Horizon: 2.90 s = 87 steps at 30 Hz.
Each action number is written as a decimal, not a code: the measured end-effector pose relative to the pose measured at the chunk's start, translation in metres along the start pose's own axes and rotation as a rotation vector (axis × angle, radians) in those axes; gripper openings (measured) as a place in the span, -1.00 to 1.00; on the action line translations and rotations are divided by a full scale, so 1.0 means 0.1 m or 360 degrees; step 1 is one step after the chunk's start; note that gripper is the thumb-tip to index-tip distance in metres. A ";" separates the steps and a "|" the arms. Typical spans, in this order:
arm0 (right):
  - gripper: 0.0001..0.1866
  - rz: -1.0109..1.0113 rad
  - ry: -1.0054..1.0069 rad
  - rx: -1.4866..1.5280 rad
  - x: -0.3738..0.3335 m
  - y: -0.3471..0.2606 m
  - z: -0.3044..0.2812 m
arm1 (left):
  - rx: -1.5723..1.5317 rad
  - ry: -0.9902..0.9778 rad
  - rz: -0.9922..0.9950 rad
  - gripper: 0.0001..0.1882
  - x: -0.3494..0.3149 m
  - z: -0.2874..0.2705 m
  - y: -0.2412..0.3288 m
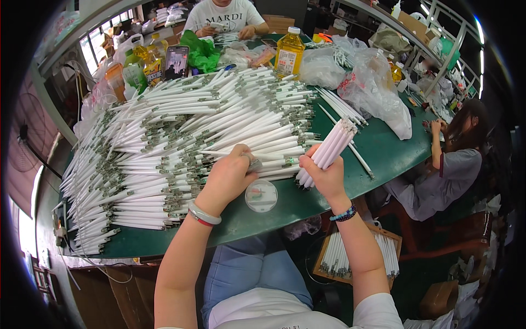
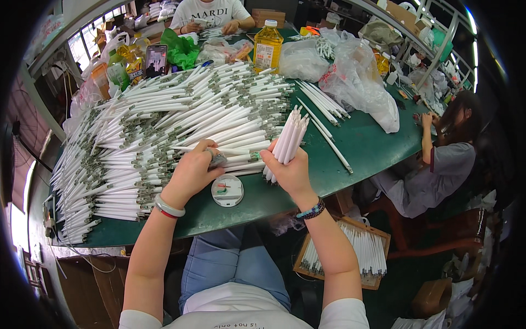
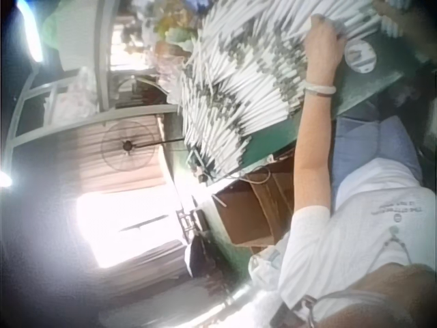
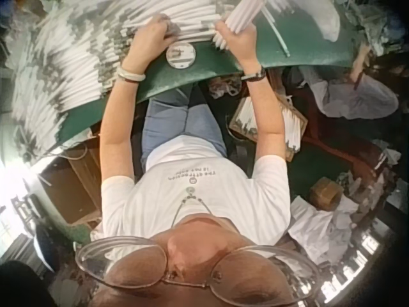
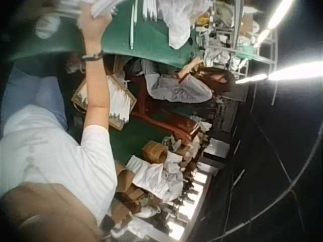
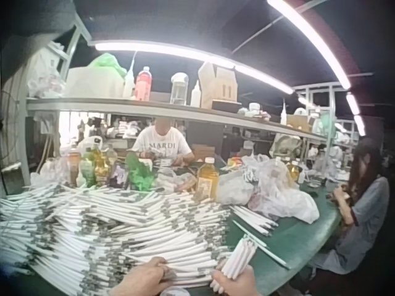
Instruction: The person tests LED candle sticks by picking them up from a box by hand, touching their bases to a testing socket, and pressing a remote control to illuminate the bulbs.
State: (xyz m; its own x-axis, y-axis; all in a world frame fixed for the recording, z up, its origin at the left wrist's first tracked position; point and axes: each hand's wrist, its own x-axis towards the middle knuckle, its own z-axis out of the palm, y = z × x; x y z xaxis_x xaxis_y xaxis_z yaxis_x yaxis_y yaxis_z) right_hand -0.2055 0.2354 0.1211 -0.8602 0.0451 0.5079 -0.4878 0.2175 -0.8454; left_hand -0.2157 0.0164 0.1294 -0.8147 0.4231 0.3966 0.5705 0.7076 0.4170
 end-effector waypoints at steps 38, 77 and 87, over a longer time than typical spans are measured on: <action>-0.83 0.0173 -0.0024 0.0037 -0.25 -0.26 0.13 | -0.1133 -0.0067 -0.0305 -0.53 -1.06 -0.27 0.57; -0.78 -0.0538 -0.0516 -0.0553 -0.14 -0.56 0.56 | -0.3548 -0.0736 -0.1435 -0.92 -1.86 0.22 0.83; -0.70 -0.0561 -0.0699 -0.0552 -0.08 -0.64 0.60 | -0.3578 -0.0833 -0.1506 -0.92 -1.88 0.23 0.83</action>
State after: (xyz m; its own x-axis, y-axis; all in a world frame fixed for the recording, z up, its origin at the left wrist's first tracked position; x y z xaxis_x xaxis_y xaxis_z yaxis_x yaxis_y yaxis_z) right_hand -0.1758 0.1625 0.1613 -0.6744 -0.4721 0.5678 -0.7382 0.4511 -0.5016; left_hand -0.0176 0.0086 0.0706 -0.5530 0.7784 -0.2972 -0.8317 -0.4943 0.2531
